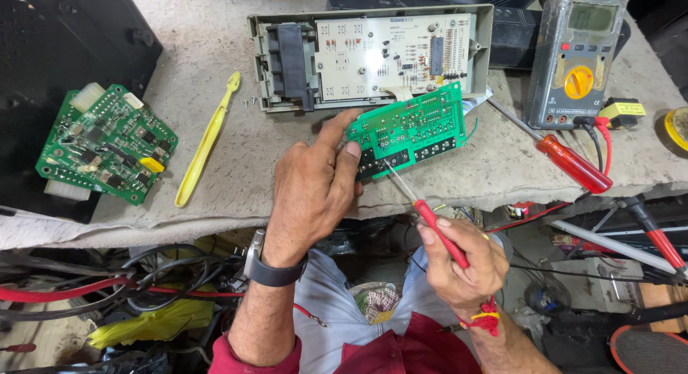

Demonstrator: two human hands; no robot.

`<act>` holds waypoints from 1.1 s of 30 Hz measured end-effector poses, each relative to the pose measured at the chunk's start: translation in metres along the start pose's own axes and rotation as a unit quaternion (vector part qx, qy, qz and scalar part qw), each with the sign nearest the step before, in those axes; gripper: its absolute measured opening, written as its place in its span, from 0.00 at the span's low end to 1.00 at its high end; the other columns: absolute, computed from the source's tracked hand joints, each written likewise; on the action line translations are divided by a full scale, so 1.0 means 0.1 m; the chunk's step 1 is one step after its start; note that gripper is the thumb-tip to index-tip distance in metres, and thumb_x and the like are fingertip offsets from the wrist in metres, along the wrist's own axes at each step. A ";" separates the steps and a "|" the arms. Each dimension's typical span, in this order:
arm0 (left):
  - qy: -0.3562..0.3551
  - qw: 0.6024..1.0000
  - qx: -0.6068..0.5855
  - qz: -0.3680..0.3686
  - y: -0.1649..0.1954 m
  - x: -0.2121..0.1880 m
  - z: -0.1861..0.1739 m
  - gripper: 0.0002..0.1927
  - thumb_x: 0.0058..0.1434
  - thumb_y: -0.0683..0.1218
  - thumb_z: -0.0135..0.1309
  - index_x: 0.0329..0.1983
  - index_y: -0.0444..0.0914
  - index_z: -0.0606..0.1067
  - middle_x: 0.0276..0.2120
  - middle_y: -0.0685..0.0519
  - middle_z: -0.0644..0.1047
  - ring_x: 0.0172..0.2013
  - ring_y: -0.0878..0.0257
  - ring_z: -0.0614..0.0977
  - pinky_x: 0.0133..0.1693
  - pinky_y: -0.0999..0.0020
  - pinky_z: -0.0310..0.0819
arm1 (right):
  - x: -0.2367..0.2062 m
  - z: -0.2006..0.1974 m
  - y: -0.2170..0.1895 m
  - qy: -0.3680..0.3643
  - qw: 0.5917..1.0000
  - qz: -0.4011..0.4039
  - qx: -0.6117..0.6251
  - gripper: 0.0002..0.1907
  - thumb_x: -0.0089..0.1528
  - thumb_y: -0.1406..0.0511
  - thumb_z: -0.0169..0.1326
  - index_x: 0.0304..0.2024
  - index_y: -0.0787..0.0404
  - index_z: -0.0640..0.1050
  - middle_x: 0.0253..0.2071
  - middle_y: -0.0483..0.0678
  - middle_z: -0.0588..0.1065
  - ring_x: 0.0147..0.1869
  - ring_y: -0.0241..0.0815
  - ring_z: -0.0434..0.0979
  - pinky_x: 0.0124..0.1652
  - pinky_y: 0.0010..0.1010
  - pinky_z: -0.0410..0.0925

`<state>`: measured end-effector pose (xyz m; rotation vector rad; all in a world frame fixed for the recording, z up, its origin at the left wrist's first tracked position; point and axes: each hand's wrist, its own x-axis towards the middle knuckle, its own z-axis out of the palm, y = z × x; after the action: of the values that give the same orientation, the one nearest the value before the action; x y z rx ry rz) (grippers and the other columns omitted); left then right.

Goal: The person uses pliers to strip wires on a small transformer and then uses a soldering iron to solder connections on a green circuit board. The workspace is cluttered with electronic components and tools.

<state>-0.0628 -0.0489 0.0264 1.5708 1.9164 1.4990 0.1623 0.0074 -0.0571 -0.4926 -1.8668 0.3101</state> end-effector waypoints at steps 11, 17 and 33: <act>0.000 1.000 0.002 -0.009 0.00 0.00 0.02 0.19 0.69 0.45 0.47 0.63 0.43 0.72 0.15 0.57 0.79 0.22 0.62 0.86 0.30 0.64 0.78 | 0.03 -0.07 0.01 -0.043 0.998 -0.047 0.008 0.12 0.61 0.74 0.63 0.45 0.67 0.75 0.36 0.57 0.80 0.40 0.50 0.85 0.42 0.37 0.78; 0.008 1.000 0.006 0.007 0.01 0.00 0.02 0.19 0.69 0.45 0.47 0.62 0.44 0.73 0.15 0.57 0.79 0.22 0.60 0.86 0.31 0.63 0.78 | 0.12 -0.09 0.02 -0.040 0.998 -0.055 -0.011 0.12 0.63 0.75 0.63 0.47 0.69 0.74 0.37 0.59 0.80 0.42 0.51 0.85 0.41 0.35 0.78; 0.039 0.998 0.039 0.024 -0.04 -0.03 0.05 0.19 0.68 0.46 0.51 0.62 0.44 0.74 0.16 0.52 0.77 0.22 0.53 0.83 0.30 0.57 0.75 | 0.10 -0.18 -0.08 -0.045 0.997 -0.057 -0.001 0.12 0.62 0.73 0.64 0.45 0.68 0.75 0.36 0.55 0.80 0.39 0.48 0.85 0.41 0.35 0.78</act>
<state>-0.0600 -0.0482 0.0201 1.6260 2.0148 1.5444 0.1750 0.0047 -0.0387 -0.3780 -1.9751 0.2579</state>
